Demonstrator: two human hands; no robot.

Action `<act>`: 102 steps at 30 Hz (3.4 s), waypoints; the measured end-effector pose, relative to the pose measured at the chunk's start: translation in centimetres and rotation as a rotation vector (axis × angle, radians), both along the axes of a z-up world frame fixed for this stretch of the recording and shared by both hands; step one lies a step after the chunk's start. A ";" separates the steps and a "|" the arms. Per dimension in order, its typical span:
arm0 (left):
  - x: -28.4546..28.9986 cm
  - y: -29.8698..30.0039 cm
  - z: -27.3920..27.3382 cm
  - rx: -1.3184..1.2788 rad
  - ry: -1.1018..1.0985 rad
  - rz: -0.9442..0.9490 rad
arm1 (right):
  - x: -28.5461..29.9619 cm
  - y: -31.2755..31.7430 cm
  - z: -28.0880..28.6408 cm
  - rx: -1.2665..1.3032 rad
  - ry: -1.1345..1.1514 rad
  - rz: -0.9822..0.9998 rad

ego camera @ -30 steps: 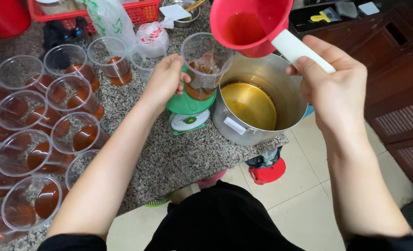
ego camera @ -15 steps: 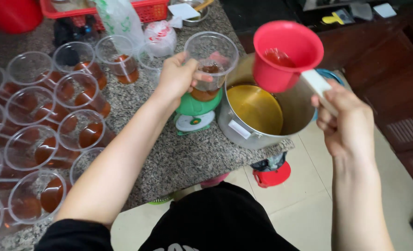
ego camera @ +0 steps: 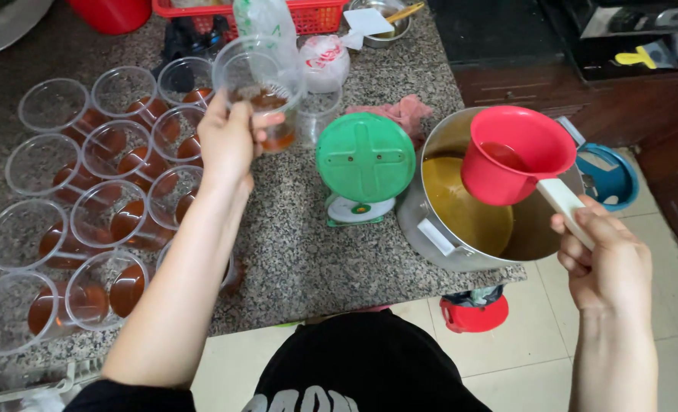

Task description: Filling plastic cups with tea from a large pot using a ladle and weighing them on a scale.

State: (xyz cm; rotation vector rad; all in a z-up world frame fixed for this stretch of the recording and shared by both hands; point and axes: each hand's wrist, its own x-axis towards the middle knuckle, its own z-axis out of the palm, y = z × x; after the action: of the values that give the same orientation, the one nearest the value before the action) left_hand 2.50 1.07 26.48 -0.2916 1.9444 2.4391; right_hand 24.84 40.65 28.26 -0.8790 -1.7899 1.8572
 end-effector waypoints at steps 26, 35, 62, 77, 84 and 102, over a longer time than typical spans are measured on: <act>-6.4 -0.1 -19.1 0.334 -0.557 0.303 | -1.4 2.4 -3.9 0.027 -0.075 0.011; -10.0 6.2 -16.2 0.180 -0.728 -0.163 | -2.5 1.4 -3.1 -0.039 -0.071 0.010; 1.3 9.1 0.9 -0.219 0.220 -0.437 | 0.1 -3.4 6.9 0.183 0.101 -0.094; 3.1 11.3 -3.6 -0.015 0.205 -0.443 | 0.1 -8.5 10.3 0.724 0.115 0.183; 3.2 11.7 -4.7 0.061 0.203 -0.437 | -0.1 -9.1 9.7 0.997 0.097 0.280; 4.5 11.5 -3.5 -0.019 0.243 -0.444 | 0.3 -10.2 10.8 1.205 0.153 0.321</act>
State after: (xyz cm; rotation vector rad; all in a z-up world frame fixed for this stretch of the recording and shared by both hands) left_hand 6.96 12.54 22.96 0.4130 1.8602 2.2414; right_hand 25.16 30.48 39.04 0.0147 -2.4759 0.6159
